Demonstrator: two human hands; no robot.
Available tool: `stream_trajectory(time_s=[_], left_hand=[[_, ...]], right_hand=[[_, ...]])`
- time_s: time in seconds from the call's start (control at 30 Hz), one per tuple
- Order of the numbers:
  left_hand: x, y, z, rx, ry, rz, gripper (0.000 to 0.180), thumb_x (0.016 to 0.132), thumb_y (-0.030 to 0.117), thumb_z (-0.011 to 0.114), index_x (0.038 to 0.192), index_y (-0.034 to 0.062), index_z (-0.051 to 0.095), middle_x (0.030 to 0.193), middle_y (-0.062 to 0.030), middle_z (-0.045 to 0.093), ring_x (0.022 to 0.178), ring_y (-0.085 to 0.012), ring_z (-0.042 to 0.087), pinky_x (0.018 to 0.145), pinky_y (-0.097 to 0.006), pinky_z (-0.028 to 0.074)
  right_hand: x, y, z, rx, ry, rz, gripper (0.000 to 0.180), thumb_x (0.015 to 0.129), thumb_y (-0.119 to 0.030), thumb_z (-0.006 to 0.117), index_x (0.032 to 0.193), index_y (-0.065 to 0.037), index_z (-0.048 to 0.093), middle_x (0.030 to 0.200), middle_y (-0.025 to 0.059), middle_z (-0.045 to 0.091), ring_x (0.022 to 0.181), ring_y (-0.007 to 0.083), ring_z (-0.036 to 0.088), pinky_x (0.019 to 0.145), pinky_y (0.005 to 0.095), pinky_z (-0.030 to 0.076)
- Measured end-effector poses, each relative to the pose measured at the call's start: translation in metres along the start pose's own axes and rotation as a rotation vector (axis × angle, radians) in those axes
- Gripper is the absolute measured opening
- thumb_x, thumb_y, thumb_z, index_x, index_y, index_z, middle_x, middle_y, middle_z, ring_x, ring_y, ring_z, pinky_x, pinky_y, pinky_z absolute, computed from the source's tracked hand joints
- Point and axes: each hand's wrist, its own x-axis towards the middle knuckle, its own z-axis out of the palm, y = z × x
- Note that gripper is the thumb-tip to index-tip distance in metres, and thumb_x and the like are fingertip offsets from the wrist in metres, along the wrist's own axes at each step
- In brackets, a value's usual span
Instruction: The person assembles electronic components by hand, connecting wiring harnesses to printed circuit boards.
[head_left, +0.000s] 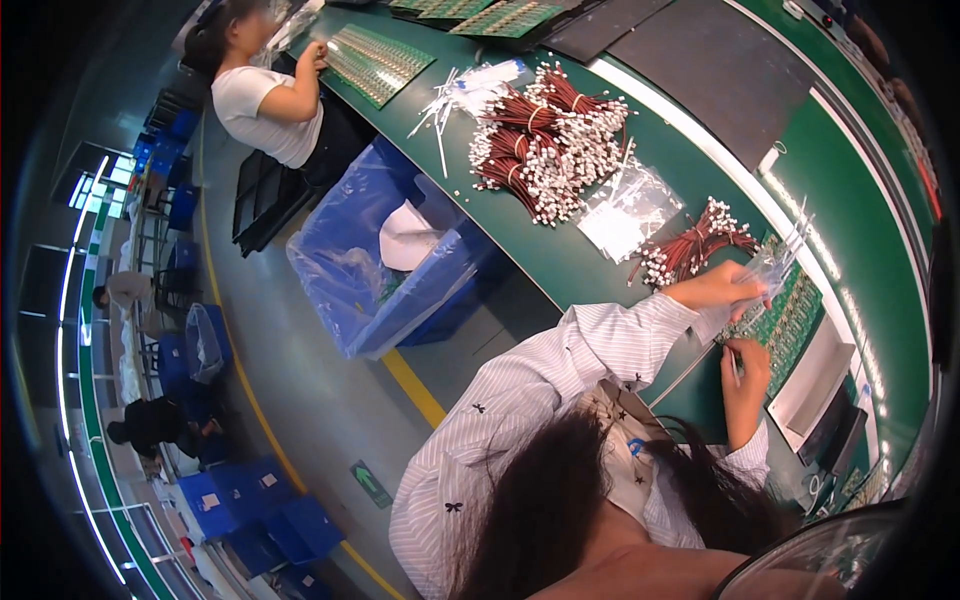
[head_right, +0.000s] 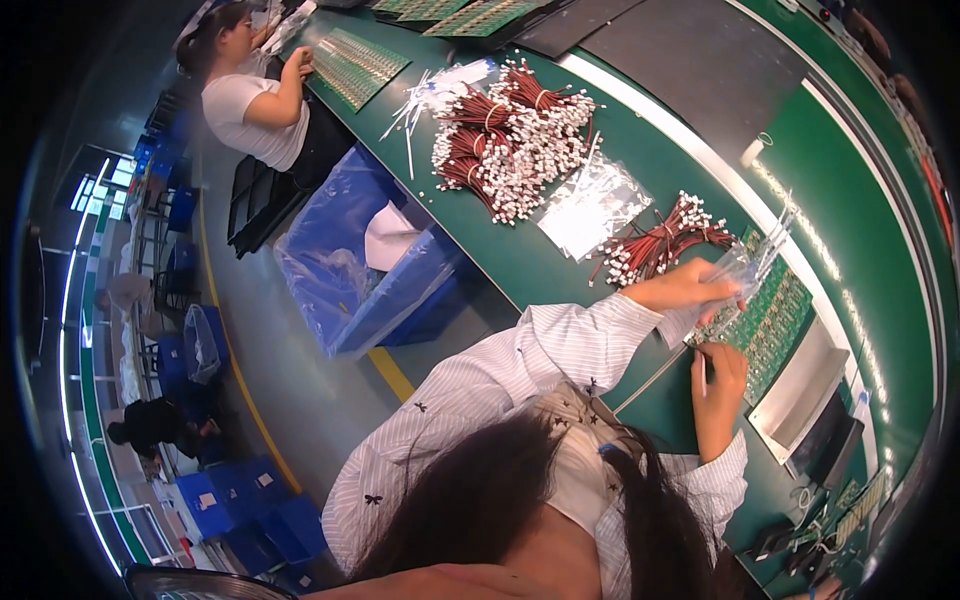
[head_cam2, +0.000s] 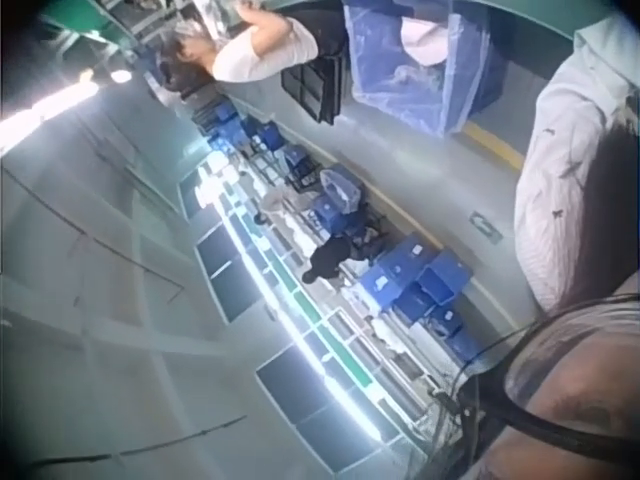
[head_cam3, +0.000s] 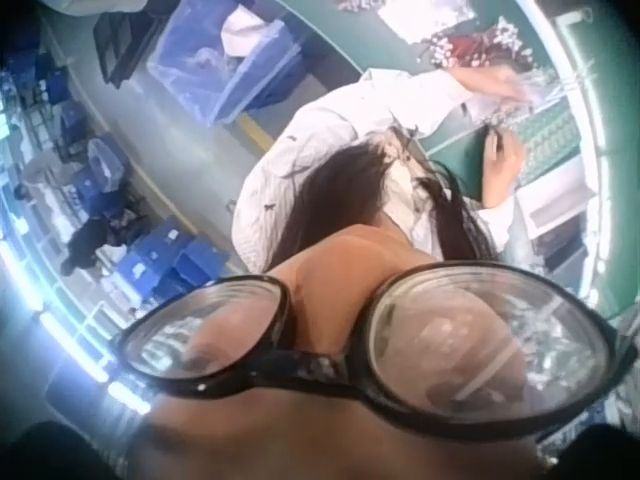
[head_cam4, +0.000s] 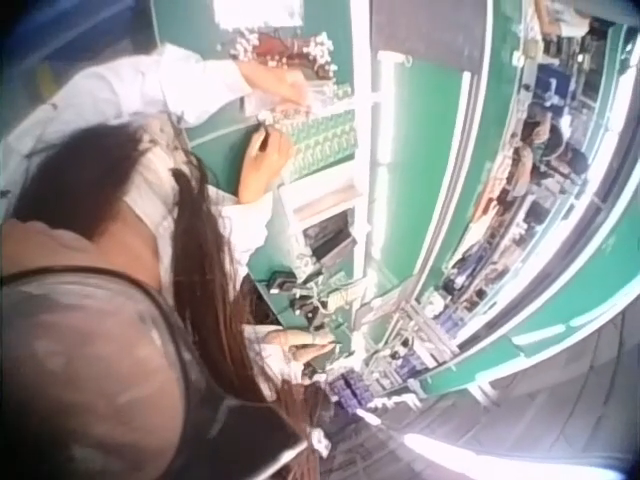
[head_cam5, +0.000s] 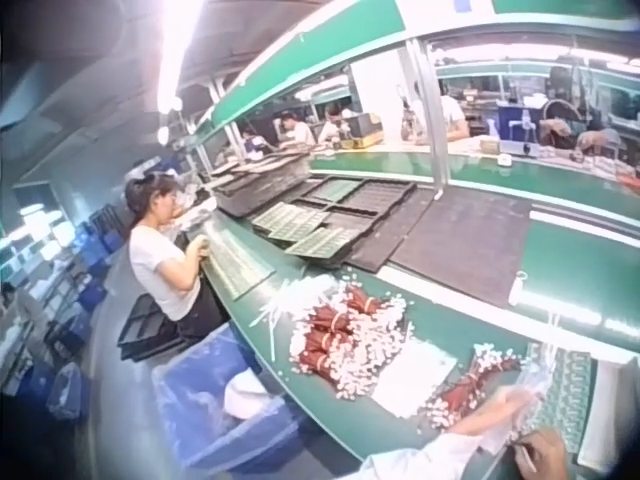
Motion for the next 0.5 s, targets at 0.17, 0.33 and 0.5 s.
stream_trajectory(time_s=[0.17,0.33,0.5], left_hand=[[0.0,0.005,0.001,-0.027,-0.001,0.004,0.031,0.086,0.027,0.05,0.095,-0.0018,0.057,0.084,-0.004,0.06,0.046,-0.0067,0.047,0.046,-0.022,0.042],[-0.002,0.004,0.001,-0.029,-0.022,0.017,0.032,0.086,0.028,0.05,0.091,-0.0017,0.059,0.074,-0.0032,0.059,0.045,-0.0068,0.046,0.045,-0.022,0.041],[-0.001,0.002,0.003,-0.007,-0.017,0.023,0.031,0.087,0.028,0.049,0.087,-0.0013,0.06,0.061,-0.0014,0.055,0.043,-0.0065,0.046,0.044,-0.022,0.04]], right_hand=[[-0.002,0.004,0.003,0.104,0.001,0.055,0.01,0.07,0.006,0.056,0.079,0.003,0.053,0.082,0.0142,0.053,0.075,0.0289,0.052,0.068,0.0331,0.041],[-0.008,0.006,0.012,0.05,0.062,0.02,0.009,0.073,0.008,0.054,0.081,0.004,0.051,0.085,0.0144,0.051,0.076,0.0284,0.053,0.068,0.0311,0.042],[-0.01,0.008,0.016,0.005,0.058,-0.018,0.009,0.075,0.008,0.052,0.083,0.006,0.052,0.088,0.0161,0.052,0.078,0.0304,0.053,0.069,0.0333,0.043]])
